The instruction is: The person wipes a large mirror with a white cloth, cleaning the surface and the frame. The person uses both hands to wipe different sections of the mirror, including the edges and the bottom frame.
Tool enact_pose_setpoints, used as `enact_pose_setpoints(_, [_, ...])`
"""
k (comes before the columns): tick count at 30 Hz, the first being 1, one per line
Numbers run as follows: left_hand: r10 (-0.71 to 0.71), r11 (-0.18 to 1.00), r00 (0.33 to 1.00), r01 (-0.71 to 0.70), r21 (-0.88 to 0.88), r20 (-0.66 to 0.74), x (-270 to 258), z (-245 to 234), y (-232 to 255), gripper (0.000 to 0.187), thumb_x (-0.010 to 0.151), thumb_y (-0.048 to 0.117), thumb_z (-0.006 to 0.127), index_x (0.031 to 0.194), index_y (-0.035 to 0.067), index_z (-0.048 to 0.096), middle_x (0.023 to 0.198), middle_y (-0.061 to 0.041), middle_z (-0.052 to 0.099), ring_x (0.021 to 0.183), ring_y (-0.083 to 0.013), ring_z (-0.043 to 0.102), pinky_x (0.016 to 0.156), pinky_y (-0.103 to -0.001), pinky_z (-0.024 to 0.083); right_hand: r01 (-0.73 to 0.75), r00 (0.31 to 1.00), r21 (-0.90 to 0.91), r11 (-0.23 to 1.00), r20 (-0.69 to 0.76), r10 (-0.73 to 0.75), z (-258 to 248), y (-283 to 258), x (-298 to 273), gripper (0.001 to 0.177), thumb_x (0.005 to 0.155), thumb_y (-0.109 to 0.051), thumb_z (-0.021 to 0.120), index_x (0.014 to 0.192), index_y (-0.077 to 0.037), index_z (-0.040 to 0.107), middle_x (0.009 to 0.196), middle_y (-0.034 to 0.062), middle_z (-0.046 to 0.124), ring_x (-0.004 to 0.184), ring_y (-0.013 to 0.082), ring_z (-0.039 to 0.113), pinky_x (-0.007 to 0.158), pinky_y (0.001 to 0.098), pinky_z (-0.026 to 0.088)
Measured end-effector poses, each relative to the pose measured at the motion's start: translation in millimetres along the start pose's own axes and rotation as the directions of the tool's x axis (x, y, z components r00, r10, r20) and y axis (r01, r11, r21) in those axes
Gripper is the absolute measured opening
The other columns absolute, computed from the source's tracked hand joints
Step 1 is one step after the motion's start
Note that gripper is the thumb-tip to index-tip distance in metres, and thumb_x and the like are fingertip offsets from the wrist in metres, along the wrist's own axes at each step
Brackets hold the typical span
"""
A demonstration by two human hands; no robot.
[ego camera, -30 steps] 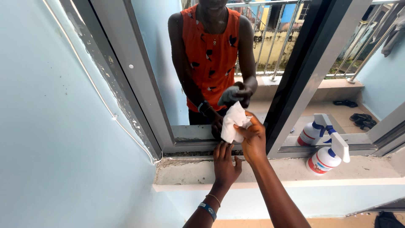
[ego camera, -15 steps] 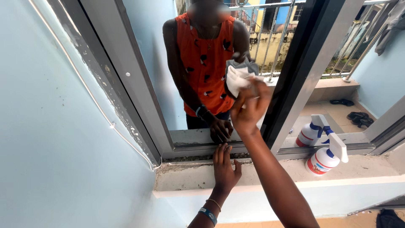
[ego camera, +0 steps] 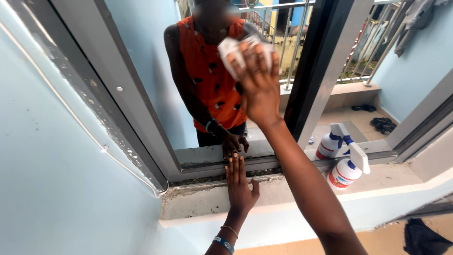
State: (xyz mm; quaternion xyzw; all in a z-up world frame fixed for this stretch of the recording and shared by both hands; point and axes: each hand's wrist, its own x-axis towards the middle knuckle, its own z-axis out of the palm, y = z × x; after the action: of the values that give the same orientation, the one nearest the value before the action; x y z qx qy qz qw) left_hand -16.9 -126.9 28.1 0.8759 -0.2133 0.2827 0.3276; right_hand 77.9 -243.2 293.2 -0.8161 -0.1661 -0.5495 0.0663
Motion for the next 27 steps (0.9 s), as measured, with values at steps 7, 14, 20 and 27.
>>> enact_pose_setpoints(7, [-0.017, 0.999, 1.000, 0.017, 0.032, 0.017, -0.9, 10.1, -3.3, 0.081, 0.089, 0.020, 0.052, 0.160, -0.004, 0.021, 0.169, -0.024, 0.017, 0.159, -0.0358, 0.011, 0.128, -0.056, 0.009, -0.424, 0.823, 0.218, 0.879, -0.311, 0.475, 17.4, -26.3, -65.2, 0.063, 0.105, -0.007, 0.040, 0.166, -0.013, 0.026, 0.173, 0.0189, 0.017, 0.163, 0.0381, 0.010, 0.133, 0.0588, 0.003])
enact_pose_setpoints(14, [0.015, 0.999, 1.000, -0.015, 0.046, 0.006, -2.8, 15.7, -10.3, 0.079, 0.092, 0.022, 0.053, 0.160, -0.003, 0.020, 0.170, -0.024, 0.015, 0.159, -0.0341, 0.008, 0.128, -0.056, 0.009, -0.248, 0.968, 0.153, 0.957, -0.005, 0.252, 32.4, -53.7, -71.2, 0.077, 0.094, 0.007, 0.044, 0.165, -0.021, 0.030, 0.174, 0.0097, 0.017, 0.164, 0.0298, 0.014, 0.135, 0.0542, 0.007])
enact_pose_setpoints(20, [-0.017, 1.000, 1.000, 0.016, 0.022, 0.010, -2.4, 14.0, -11.8, 0.082, 0.087, 0.013, 0.053, 0.161, -0.002, 0.020, 0.170, -0.022, 0.014, 0.159, -0.0336, 0.009, 0.128, -0.056, 0.011, -0.264, 0.962, -0.030, 0.964, -0.086, 0.261, -2.7, -2.2, -2.8, 0.073, 0.102, 0.006, 0.040, 0.169, -0.022, 0.026, 0.175, 0.0075, 0.015, 0.165, 0.0269, 0.011, 0.137, 0.0518, 0.007])
enact_pose_setpoints(27, [0.002, 1.000, 1.000, -0.002, 0.024, -0.002, -0.4, 12.2, -6.8, 0.082, 0.086, 0.014, 0.055, 0.160, 0.000, 0.021, 0.169, -0.024, 0.014, 0.158, -0.0347, 0.009, 0.127, -0.056, 0.010, -0.466, 0.824, 0.246, 0.850, -0.231, 0.518, -7.8, -30.8, -37.1, 0.073, 0.103, 0.009, 0.041, 0.168, -0.016, 0.019, 0.176, 0.0135, 0.010, 0.165, 0.0362, 0.010, 0.138, 0.0549, 0.009])
